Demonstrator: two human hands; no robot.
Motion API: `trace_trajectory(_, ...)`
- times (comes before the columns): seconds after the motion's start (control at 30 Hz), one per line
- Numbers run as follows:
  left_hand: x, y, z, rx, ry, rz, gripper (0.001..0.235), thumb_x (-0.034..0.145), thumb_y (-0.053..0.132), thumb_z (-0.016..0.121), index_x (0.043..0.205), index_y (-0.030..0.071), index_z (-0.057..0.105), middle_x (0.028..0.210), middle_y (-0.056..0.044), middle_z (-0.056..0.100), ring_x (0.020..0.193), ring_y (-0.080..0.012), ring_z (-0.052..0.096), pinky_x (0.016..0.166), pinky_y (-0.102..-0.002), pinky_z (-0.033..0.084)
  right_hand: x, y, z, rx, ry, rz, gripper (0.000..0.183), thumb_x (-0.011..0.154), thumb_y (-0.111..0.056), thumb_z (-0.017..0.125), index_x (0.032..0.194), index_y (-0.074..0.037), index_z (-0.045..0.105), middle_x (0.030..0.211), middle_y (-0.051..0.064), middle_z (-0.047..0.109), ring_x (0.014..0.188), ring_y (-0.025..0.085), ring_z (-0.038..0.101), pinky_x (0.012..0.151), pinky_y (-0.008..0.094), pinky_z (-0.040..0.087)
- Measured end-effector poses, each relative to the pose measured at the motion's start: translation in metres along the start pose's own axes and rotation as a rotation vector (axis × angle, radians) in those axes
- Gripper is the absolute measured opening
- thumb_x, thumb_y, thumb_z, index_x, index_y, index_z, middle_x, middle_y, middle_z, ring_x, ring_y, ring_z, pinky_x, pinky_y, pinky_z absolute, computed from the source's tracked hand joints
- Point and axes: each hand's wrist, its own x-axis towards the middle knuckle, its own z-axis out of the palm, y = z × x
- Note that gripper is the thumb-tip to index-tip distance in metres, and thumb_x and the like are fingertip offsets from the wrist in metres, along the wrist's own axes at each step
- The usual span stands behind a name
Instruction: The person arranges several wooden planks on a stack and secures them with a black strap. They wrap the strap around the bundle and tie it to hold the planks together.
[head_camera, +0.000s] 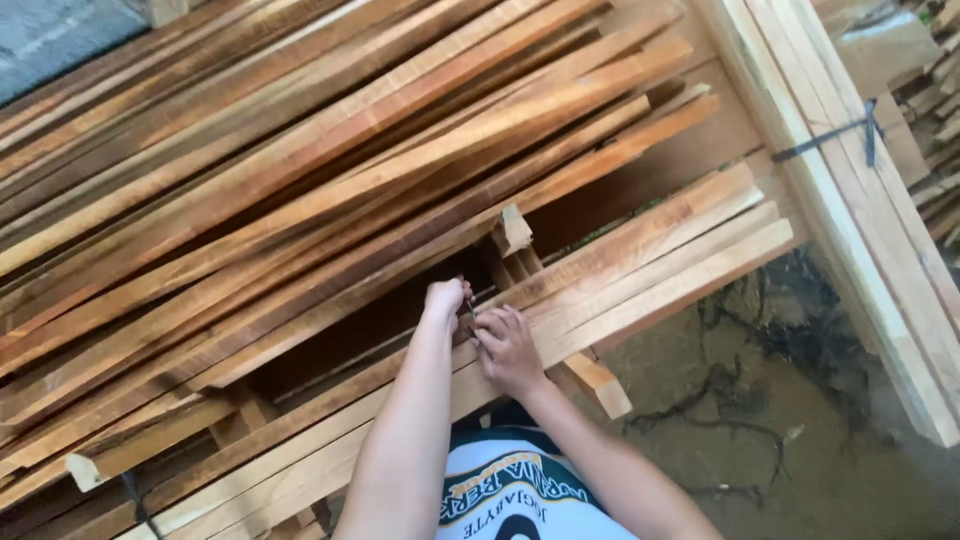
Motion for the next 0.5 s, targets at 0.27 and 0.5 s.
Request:
trace_trajectory(0.27, -0.020, 0.012, 0.002, 0.336, -0.031, 0.180, 0.038, 0.096, 0.038, 0.057, 0.078, 0.014, 0.080, 0.062, 0.000, 0.070, 0.068, -0.0171, 0.068, 0.066, -0.031, 0.053, 0.004, -0.002, -0.006, 0.031, 0.021, -0.029, 0.019, 0.095, -0.027, 0.069, 0.086, -0.011, 0.070, 0.103, -0.001, 0.064, 0.115, 0.023, 0.062, 0.111, 0.049, 0.041)
trace_trajectory(0.5, 0.027, 0.004, 0.009, 0.000, -0.021, 0.002, 0.013, 0.078, -0.005, 0.064, 0.086, -0.010, 0.074, 0.062, -0.014, 0.063, 0.050, -0.0229, 0.063, 0.054, -0.039, 0.055, 0.007, -0.005, -0.009, 0.038, 0.029, -0.006, 0.023, 0.097, -0.030, 0.068, 0.085, -0.011, 0.069, 0.104, -0.002, 0.065, 0.114, 0.022, 0.063, 0.111, 0.047, 0.042)
